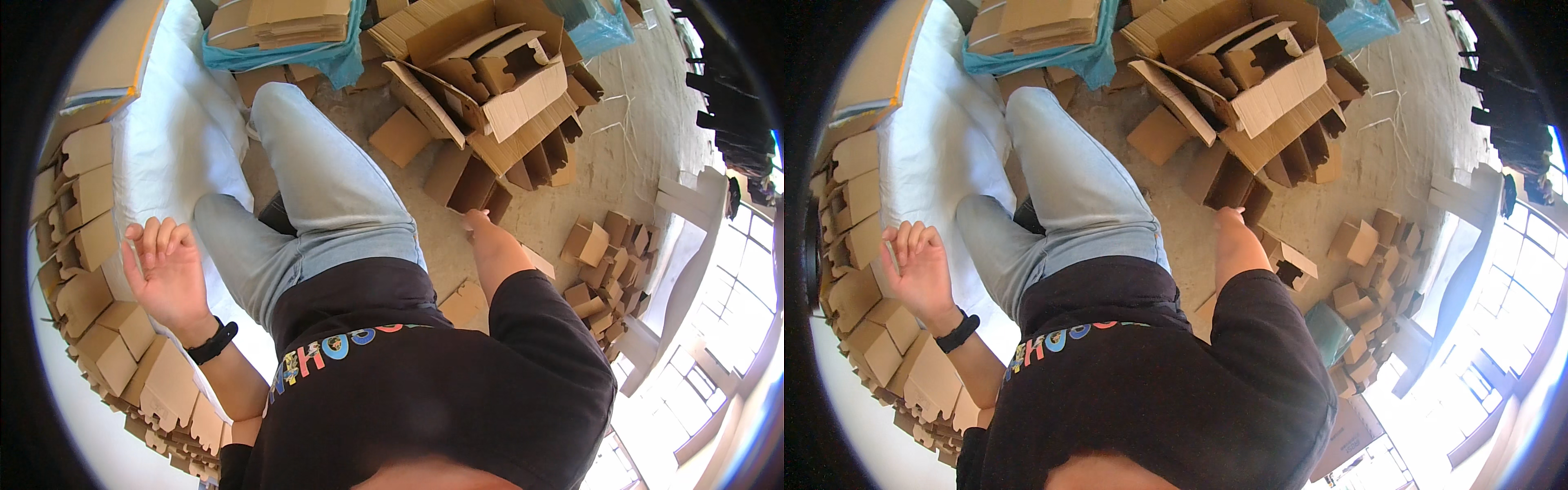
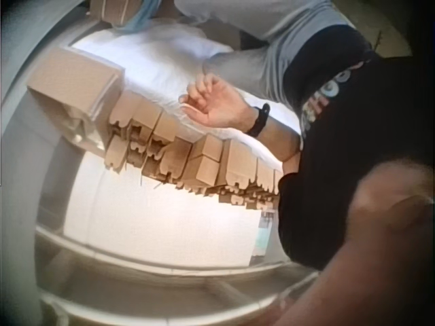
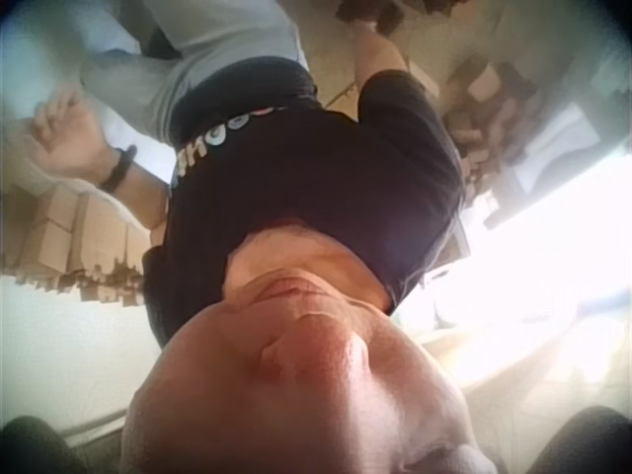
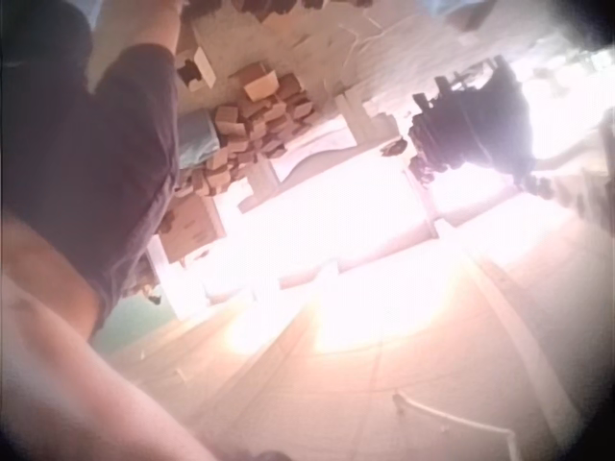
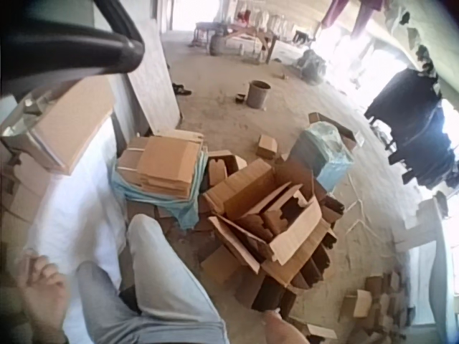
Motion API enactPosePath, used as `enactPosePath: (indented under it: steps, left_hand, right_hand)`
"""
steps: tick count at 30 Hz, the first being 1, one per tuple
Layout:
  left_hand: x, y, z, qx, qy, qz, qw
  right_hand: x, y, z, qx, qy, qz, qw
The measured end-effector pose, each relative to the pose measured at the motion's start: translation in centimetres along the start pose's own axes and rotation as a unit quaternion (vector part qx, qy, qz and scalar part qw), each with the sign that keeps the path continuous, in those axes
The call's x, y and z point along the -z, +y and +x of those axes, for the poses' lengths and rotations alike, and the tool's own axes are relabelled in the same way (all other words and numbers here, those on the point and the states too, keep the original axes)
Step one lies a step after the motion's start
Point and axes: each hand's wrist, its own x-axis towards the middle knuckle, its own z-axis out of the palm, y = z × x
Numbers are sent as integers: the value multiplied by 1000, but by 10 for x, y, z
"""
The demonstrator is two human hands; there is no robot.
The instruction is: The person organizes cardboard boxes by picking them up from the floor, folding them into shape, and stacking them onto a table.
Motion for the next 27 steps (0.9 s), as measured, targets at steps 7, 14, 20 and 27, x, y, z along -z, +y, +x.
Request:
enactPosePath:
  steps: [7, 14, 20, 27]
  left_hand:
    - [11, -4, -1, 0, 46, 47, 998]
    - [3, -33, 9, 20, 79, 89, 993]
    - [-13, -58, 21, 62, 48, 140, 987]
    - [5, -16, 43, 16, 53, 244, 968]
  right_hand:
    - [-89, 56, 86, -11, 157, 164, 974]
    - [-110, 42, 52, -121, 216, 475, 844]
    - [-138, 52, 77, -125, 293, 557, 767]
    - [-109, 75, 115, -157, 206, 598, 759]
